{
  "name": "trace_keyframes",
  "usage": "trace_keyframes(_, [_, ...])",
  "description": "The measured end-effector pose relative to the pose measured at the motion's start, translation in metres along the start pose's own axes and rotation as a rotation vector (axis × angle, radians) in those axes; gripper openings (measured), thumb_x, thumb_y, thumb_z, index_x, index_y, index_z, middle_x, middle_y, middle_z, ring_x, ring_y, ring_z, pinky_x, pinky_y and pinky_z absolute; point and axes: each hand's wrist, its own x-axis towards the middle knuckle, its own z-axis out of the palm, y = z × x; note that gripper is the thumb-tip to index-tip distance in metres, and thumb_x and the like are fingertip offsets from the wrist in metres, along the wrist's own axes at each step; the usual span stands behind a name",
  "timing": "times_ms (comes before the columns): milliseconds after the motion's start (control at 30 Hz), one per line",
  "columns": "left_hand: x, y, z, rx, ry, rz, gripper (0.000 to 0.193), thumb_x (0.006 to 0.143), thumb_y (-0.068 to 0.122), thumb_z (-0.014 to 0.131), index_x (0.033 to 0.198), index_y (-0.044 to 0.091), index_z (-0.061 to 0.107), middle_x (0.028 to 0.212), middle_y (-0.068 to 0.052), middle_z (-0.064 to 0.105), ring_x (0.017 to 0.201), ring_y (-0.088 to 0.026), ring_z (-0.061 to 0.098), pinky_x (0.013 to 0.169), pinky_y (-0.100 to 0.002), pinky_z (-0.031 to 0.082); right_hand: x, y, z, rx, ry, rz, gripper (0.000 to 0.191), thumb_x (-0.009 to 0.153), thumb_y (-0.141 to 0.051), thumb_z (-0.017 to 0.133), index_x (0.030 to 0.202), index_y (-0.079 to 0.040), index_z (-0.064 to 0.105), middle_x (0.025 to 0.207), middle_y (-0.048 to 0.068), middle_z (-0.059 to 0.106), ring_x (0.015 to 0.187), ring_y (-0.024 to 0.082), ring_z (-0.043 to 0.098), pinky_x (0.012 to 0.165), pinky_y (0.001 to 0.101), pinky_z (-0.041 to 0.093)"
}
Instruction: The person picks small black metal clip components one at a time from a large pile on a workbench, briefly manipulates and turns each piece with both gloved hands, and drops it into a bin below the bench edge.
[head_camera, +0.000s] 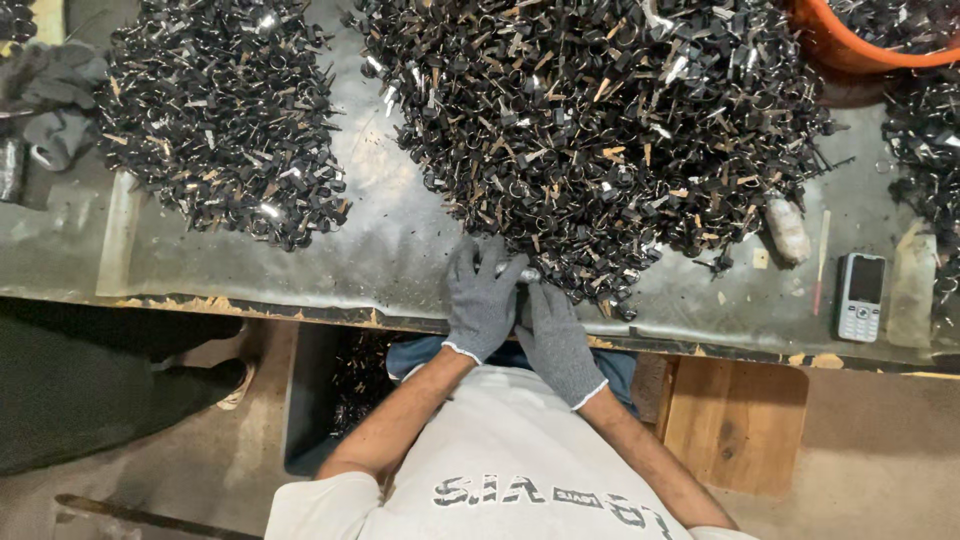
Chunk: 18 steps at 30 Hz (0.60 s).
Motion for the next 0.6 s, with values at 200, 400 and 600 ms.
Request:
trace_keyframes(200, [0.014, 0.002, 0.008, -0.056, -0.060, 0.012, 0.046, 0.076, 0.012, 0.068, 0.121, 0.020, 0.072, 0.144, -0.020, 0.053, 0.133, -0.051, 0.045, 0.108, -0.064, 0.037, -0.001, 0.006, -0.012, 0.023, -0.004, 0.008, 0.071, 0.075, -0.014, 0.081, 0.136, 0.006, 0.049, 0.134, 0.029, 0.051, 0.123, 0.046, 0.053, 0.103, 0.0513, 0.047])
trace_keyframes(400, [0.029, -0.002, 0.019, -0.059, -0.120, 0.010, 0.048, 0.073, 0.006, 0.067, 0.119, 0.017, 0.070, 0.141, -0.022, 0.053, 0.133, -0.048, 0.044, 0.106, -0.064, 0.036, 0.022, 0.000, -0.037, 0.089, -0.147, 0.074, 0.060, 0.079, -0.014, 0.078, 0.132, 0.003, 0.053, 0.128, 0.024, 0.054, 0.118, 0.041, 0.058, 0.098, 0.0479, 0.051])
trace_keyframes(600, [0.088, 0.014, -0.004, -0.145, 0.096, 0.153, 0.053, 0.079, 0.006, 0.069, 0.131, 0.017, 0.060, 0.141, -0.013, 0.053, 0.138, -0.038, 0.049, 0.116, -0.057, 0.039, 0.072, 0.018, -0.144, 0.442, -0.586, -0.096, 0.034, 0.089, -0.018, 0.072, 0.121, -0.006, 0.067, 0.113, 0.014, 0.066, 0.106, 0.028, 0.067, 0.094, 0.0395, 0.056])
